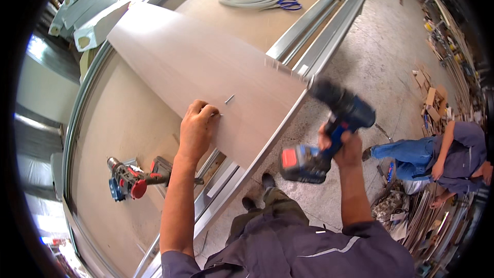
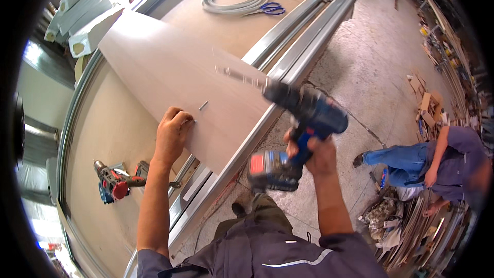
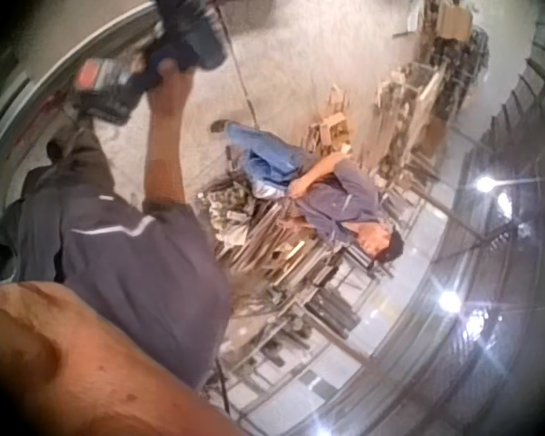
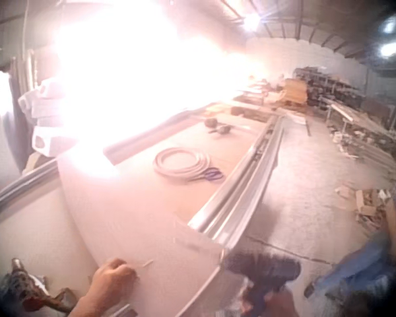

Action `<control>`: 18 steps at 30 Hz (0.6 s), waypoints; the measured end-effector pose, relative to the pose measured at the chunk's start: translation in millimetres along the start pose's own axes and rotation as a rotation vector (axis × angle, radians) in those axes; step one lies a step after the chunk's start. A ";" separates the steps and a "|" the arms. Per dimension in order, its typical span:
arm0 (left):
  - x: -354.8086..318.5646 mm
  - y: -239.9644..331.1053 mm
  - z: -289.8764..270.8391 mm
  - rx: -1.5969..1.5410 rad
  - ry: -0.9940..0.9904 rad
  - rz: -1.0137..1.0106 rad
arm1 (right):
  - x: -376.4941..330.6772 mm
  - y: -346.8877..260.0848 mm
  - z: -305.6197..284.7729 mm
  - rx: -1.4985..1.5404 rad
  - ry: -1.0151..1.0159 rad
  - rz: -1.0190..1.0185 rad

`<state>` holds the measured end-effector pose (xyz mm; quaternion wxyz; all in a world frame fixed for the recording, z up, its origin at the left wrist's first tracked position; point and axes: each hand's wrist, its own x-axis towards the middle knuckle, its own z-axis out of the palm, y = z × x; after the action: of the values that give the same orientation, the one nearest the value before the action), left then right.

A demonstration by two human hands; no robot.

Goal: The person uses a cordless drill to drive screws into a metal frame structure. They repeatedly position a flat panel against the frame and secure it with screws, moving between different sections of the assembly.

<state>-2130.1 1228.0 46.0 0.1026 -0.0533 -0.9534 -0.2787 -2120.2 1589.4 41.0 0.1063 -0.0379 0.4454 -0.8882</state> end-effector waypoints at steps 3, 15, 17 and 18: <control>3.2 0.5 0.4 0.053 -0.039 0.046 | -56.1 19.0 -18.8 0.181 0.072 0.067; -105.5 45.1 -45.2 -0.820 0.023 -0.338 | -173.4 46.9 40.7 -0.191 -0.008 0.216; -140.3 48.9 -57.9 -0.858 -0.006 -0.317 | -191.7 62.9 54.5 -0.298 -0.063 0.212; -159.0 40.6 -61.4 -0.864 -0.042 -0.301 | -204.4 82.7 50.8 -0.340 -0.051 0.240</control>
<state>-1958.7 1221.6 82.0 0.0101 0.0424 -0.7489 -0.6613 -1899.9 1547.1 11.0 0.2146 -0.0247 0.5875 -0.7799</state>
